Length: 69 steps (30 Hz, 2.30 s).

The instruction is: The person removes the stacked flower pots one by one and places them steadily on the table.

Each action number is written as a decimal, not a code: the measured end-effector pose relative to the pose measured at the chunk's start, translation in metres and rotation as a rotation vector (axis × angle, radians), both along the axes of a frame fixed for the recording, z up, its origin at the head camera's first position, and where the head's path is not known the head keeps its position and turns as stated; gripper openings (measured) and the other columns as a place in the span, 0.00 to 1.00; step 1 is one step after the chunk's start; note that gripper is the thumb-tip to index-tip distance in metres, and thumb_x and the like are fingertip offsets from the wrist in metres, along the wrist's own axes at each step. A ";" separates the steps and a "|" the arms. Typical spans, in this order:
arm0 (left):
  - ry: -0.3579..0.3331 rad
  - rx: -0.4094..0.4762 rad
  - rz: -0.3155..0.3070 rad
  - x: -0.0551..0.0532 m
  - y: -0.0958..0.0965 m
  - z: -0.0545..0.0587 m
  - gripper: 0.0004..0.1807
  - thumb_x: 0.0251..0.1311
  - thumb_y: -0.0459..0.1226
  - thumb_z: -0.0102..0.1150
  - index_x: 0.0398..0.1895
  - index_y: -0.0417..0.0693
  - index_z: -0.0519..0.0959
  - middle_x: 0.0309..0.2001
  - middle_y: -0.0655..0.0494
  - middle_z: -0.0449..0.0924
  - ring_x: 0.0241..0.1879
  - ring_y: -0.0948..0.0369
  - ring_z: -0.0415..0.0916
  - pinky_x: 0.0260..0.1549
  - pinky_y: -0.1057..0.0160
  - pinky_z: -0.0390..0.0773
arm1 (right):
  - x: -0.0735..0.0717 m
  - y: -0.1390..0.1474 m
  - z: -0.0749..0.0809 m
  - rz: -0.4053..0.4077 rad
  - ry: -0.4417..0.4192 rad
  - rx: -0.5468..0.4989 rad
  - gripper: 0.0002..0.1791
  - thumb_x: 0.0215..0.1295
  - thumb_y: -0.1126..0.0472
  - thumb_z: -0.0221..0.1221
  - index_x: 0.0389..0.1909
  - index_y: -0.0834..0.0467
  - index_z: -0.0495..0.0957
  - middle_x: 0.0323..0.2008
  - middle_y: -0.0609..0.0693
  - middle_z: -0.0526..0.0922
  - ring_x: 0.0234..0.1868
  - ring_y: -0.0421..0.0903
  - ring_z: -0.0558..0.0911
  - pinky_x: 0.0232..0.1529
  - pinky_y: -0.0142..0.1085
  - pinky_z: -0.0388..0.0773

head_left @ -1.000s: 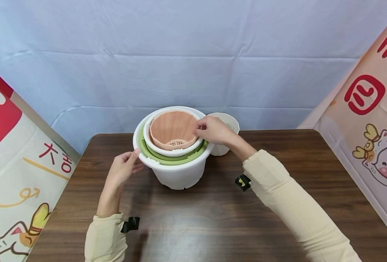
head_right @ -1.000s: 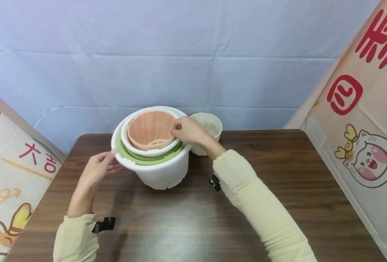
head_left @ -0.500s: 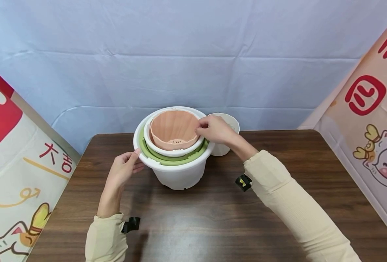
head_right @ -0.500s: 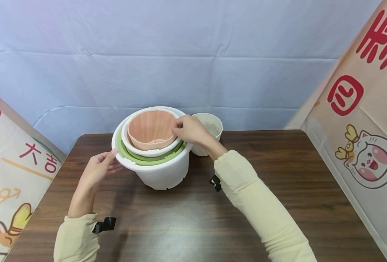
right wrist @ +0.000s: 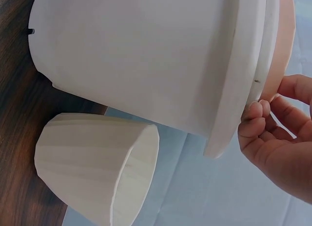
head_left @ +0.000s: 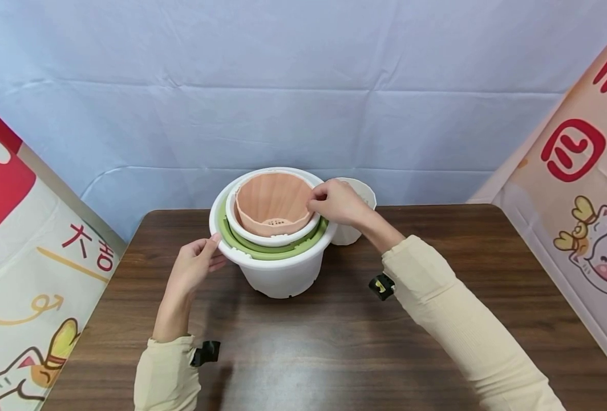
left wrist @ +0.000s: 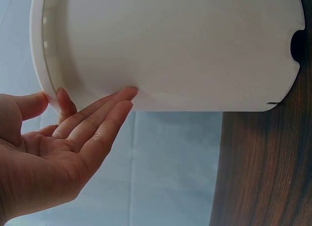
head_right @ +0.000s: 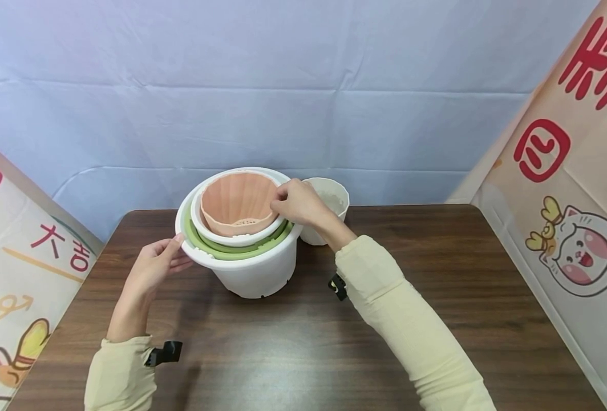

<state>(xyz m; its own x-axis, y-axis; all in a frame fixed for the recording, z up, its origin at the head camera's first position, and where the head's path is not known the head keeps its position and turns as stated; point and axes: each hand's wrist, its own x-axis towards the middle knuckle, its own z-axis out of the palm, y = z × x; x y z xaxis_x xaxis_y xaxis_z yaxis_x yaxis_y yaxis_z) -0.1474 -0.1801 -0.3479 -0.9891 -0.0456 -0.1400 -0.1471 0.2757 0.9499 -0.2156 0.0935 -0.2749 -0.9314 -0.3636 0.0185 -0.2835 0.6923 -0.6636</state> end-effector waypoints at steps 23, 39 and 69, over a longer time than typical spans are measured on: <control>0.006 0.025 0.020 0.001 0.002 0.003 0.27 0.68 0.47 0.43 0.48 0.27 0.70 0.40 0.42 0.78 0.36 0.65 0.78 0.43 0.62 0.79 | 0.001 0.001 0.002 -0.032 -0.014 -0.025 0.09 0.55 0.65 0.53 0.25 0.60 0.82 0.20 0.48 0.75 0.29 0.43 0.70 0.23 0.28 0.65; 0.006 0.032 0.025 0.002 0.003 0.001 0.27 0.68 0.48 0.43 0.48 0.27 0.70 0.38 0.44 0.78 0.35 0.66 0.78 0.44 0.60 0.79 | 0.001 0.002 0.002 -0.031 -0.043 -0.057 0.09 0.57 0.65 0.53 0.26 0.60 0.83 0.10 0.48 0.72 0.15 0.39 0.70 0.16 0.26 0.62; 0.001 0.037 0.024 0.001 0.004 0.000 0.26 0.68 0.46 0.43 0.47 0.26 0.70 0.36 0.45 0.78 0.33 0.67 0.77 0.43 0.61 0.79 | 0.008 0.008 0.016 -0.024 -0.103 -0.231 0.10 0.59 0.67 0.53 0.32 0.67 0.82 0.23 0.58 0.81 0.26 0.51 0.82 0.33 0.41 0.82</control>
<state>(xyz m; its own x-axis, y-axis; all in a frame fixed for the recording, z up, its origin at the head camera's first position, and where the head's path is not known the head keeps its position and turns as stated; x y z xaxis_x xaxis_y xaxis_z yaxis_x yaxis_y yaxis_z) -0.1464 -0.1764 -0.3476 -0.9880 -0.0641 -0.1409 -0.1522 0.2364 0.9597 -0.2077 0.1012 -0.2585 -0.9408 -0.3389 0.0035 -0.1921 0.5246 -0.8294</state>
